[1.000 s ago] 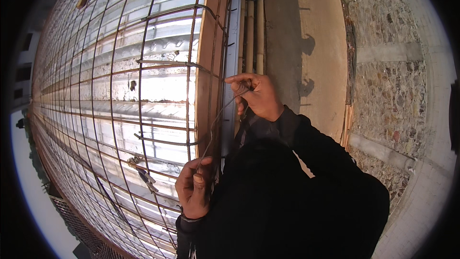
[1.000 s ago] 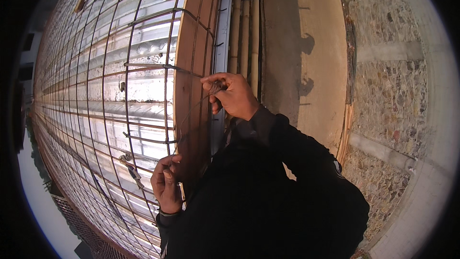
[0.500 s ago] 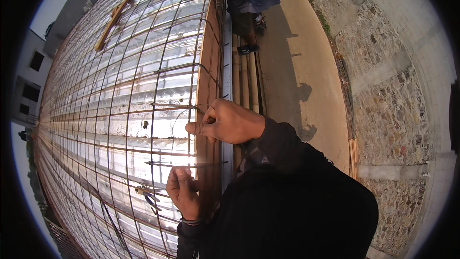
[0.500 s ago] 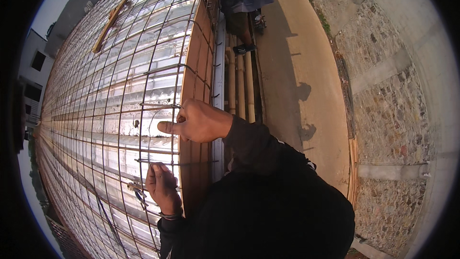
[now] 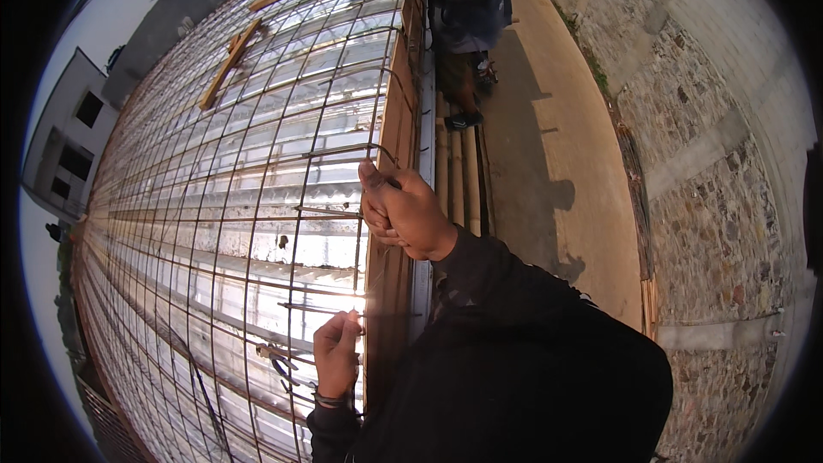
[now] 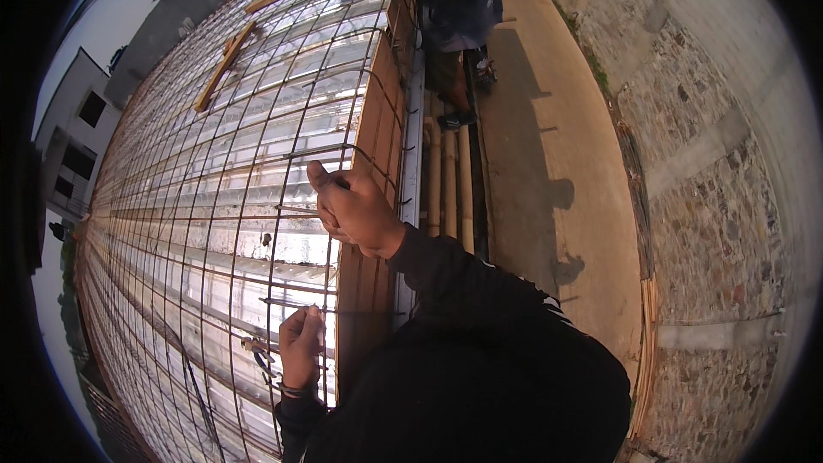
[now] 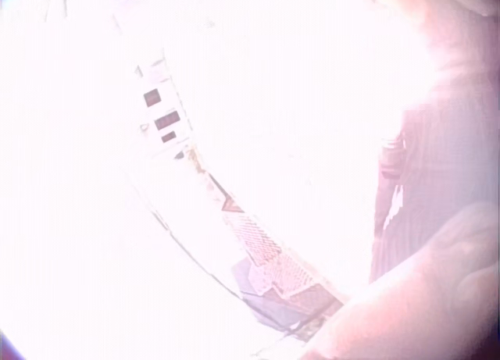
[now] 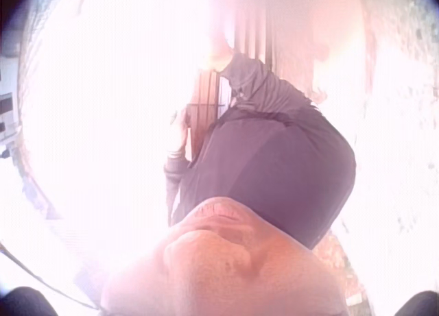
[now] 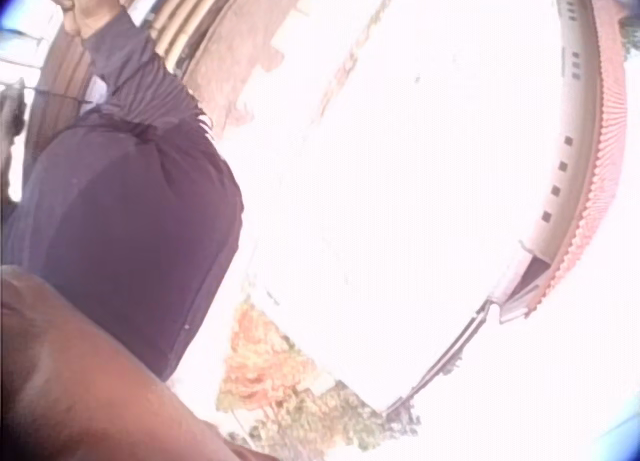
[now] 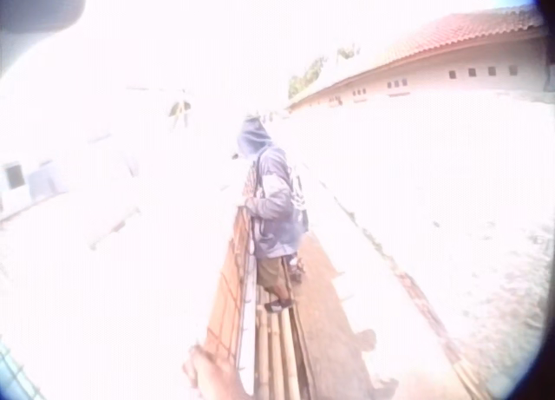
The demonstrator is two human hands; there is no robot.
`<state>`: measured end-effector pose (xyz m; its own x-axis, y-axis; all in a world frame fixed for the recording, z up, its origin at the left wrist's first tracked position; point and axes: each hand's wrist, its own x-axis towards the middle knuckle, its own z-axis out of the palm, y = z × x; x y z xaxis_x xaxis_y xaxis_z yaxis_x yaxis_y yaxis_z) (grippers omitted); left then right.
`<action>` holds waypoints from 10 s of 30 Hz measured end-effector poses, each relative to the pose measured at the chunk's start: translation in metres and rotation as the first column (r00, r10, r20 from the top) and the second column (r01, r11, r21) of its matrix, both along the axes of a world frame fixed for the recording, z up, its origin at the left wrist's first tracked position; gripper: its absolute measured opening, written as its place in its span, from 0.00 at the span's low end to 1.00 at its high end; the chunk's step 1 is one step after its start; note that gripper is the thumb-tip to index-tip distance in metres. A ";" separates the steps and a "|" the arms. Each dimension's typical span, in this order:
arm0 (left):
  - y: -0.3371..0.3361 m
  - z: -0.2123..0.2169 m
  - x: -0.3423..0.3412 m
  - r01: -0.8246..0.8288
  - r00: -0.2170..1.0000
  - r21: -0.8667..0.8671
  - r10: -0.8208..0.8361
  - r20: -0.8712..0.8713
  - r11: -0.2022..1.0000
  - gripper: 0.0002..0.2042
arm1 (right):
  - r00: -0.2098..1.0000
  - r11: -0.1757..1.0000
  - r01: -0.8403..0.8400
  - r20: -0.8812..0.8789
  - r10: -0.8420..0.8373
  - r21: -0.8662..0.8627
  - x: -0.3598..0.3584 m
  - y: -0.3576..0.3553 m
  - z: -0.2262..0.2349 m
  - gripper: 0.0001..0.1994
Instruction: The person secures a metal mesh to a curved roof frame using wire ties and pliers. They repeatedly wrap wire around the mesh and frame, then twist and tighten the wire with pliers to fasten the mesh in place.
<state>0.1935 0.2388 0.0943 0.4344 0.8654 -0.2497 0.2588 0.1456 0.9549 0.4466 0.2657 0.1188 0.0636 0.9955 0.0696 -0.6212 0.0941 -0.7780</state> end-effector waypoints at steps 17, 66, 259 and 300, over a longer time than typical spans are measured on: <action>0.017 0.020 0.019 -0.066 0.996 0.042 0.064 0.058 0.997 0.13 | 0.913 0.921 -0.314 -0.195 0.360 0.228 -0.036 0.029 -0.001 0.18; 0.018 0.022 0.007 -0.009 0.915 0.598 0.249 -0.319 0.801 0.13 | 0.966 0.929 -0.242 -0.021 0.258 0.279 -0.053 0.067 -0.020 0.12; 0.031 0.085 -0.133 0.077 0.606 0.886 0.685 -0.405 0.456 0.04 | 0.260 0.224 -0.889 -0.038 0.965 -0.400 -0.102 0.063 -0.030 0.25; 0.074 0.103 -0.099 0.295 0.845 0.836 0.283 -0.455 0.463 0.03 | 0.037 0.446 -0.789 0.692 0.721 -0.423 -0.072 0.084 0.031 0.45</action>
<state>0.0947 0.3126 0.1972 0.5110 0.7329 0.4491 0.6881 -0.6619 0.2973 0.3743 0.3500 0.1499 -0.8258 0.4528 -0.3363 0.3800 0.0061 -0.9250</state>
